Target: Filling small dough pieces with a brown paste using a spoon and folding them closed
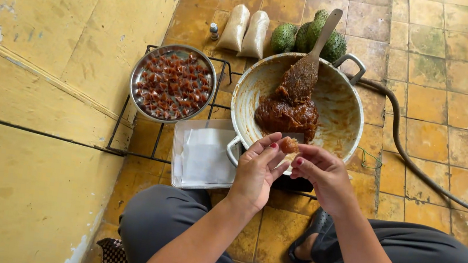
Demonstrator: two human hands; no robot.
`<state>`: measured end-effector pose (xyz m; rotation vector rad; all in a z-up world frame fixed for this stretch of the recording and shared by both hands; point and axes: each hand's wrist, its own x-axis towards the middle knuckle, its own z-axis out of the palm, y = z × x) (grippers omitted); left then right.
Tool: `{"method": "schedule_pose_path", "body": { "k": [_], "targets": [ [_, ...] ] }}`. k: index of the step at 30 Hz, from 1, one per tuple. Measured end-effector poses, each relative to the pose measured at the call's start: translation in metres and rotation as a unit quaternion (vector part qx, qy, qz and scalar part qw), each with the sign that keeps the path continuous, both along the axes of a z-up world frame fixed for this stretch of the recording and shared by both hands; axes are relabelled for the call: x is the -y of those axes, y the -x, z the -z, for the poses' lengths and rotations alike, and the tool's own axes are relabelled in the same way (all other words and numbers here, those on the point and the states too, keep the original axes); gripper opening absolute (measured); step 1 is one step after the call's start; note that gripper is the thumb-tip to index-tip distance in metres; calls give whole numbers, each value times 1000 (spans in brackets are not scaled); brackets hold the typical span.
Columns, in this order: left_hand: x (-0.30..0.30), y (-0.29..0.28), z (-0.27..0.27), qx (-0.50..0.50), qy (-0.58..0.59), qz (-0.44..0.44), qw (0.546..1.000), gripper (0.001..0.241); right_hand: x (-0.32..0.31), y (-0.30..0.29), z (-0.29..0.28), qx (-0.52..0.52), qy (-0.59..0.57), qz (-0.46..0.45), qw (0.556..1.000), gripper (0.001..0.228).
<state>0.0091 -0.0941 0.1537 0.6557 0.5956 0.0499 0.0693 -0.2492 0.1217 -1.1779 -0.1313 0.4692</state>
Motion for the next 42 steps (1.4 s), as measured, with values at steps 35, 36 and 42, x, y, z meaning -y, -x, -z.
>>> {"method": "schedule_pose_path", "body": {
  "k": [35,36,42],
  "targets": [
    [-4,15,-31,226,-19,91,970,42,8,19,-62,351,-12,-6,936,35],
    [-6,15,-31,235,-21,84,968,40,6,22,-68,411,10,-5,912,26],
    [-4,22,-47,253,-16,60,966,33,2,20,-69,436,31,26,899,21]
  ]
}}
